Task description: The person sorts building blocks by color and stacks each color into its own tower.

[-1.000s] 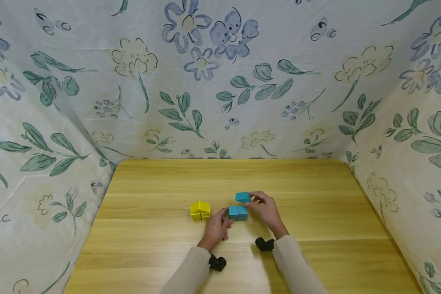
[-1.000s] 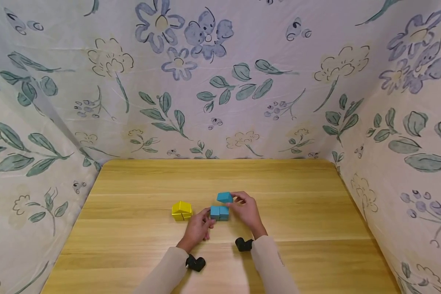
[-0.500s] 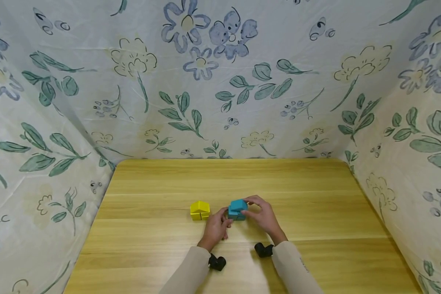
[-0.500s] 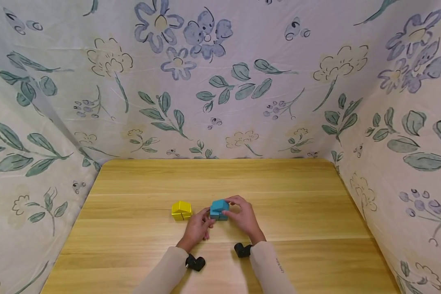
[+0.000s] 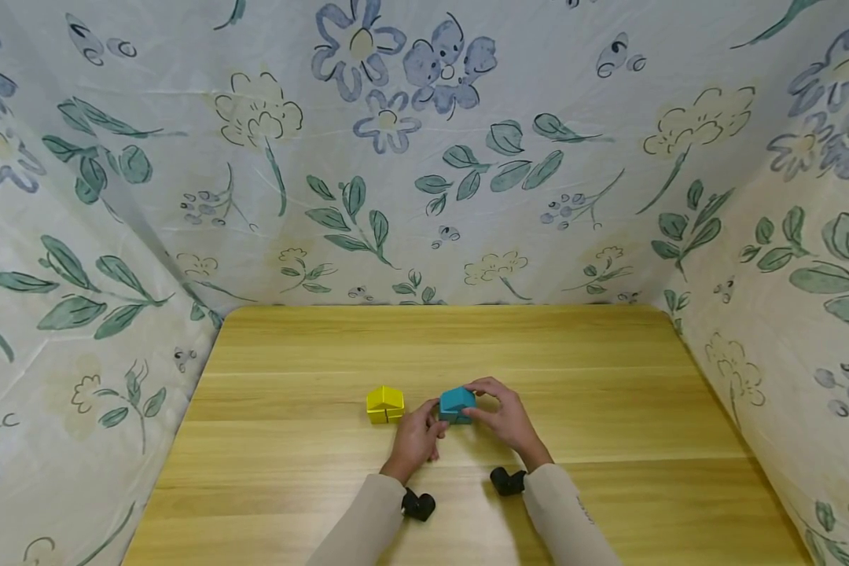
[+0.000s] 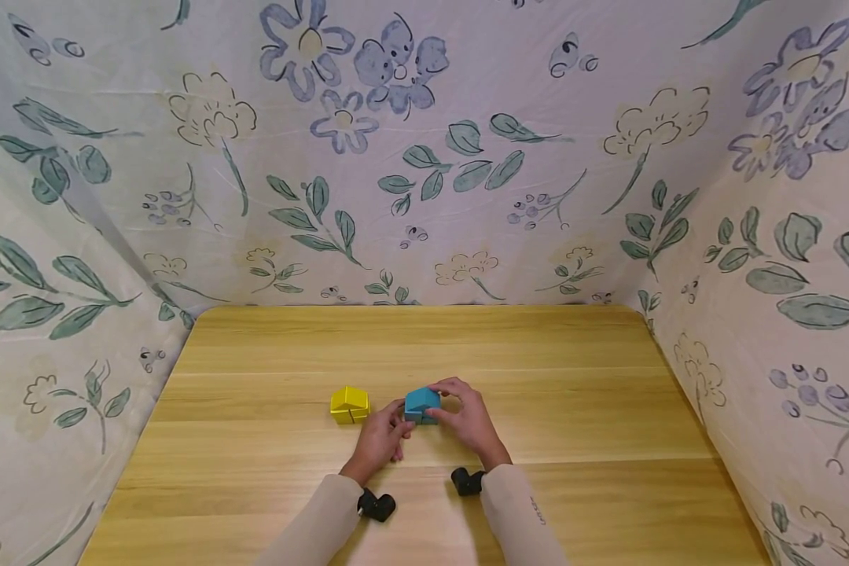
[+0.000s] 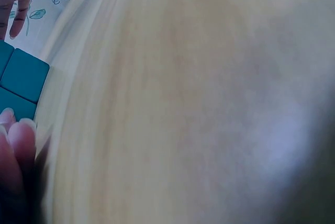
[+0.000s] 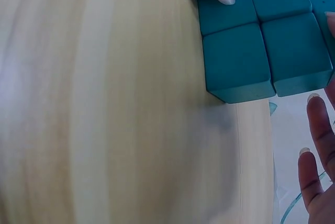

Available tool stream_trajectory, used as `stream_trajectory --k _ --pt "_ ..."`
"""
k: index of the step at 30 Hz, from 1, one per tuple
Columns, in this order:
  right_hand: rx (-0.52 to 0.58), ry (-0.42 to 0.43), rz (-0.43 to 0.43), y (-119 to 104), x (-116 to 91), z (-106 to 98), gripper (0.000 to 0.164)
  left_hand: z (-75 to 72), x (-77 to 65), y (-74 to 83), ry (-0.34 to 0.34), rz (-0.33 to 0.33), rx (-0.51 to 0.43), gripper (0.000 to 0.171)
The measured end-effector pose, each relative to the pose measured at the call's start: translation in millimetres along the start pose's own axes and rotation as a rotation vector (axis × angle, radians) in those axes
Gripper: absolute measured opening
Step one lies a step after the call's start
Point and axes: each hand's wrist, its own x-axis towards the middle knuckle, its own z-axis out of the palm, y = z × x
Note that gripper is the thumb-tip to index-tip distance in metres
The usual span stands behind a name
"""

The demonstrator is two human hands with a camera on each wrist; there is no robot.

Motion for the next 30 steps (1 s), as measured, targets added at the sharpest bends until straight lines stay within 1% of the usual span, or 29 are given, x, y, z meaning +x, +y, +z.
stream_trajectory --k 7,9,15,21,24,27,30 --pt "0.006 0.02 0.023 40 4 8 0.035 0.3 -0.2 0.9 -0.008 -0.008 -0.004 0.044" --pt "0.009 0.025 0.028 44 4 9 0.035 0.2 0.0 0.9 -0.008 -0.01 -0.008 0.044" --pt "0.013 0.037 0.038 46 3 11 0.034 0.1 0.2 -0.1 -0.008 -0.016 -0.015 0.043" --pt "0.021 0.023 0.055 45 4 12 0.034 -0.8 1.0 -1.3 0.005 -0.028 -0.01 0.041" --pt "0.014 0.025 0.054 45 5 12 0.034 -0.6 1.0 -1.9 0.009 -0.02 -0.012 0.042" --pt "0.017 0.028 0.062 46 4 13 0.037 -0.6 0.2 -3.6 0.0 -0.024 -0.021 0.044" --pt "0.026 0.019 0.071 46 2 13 0.042 -2.3 -1.6 -4.9 -0.025 -0.025 -0.021 0.048"
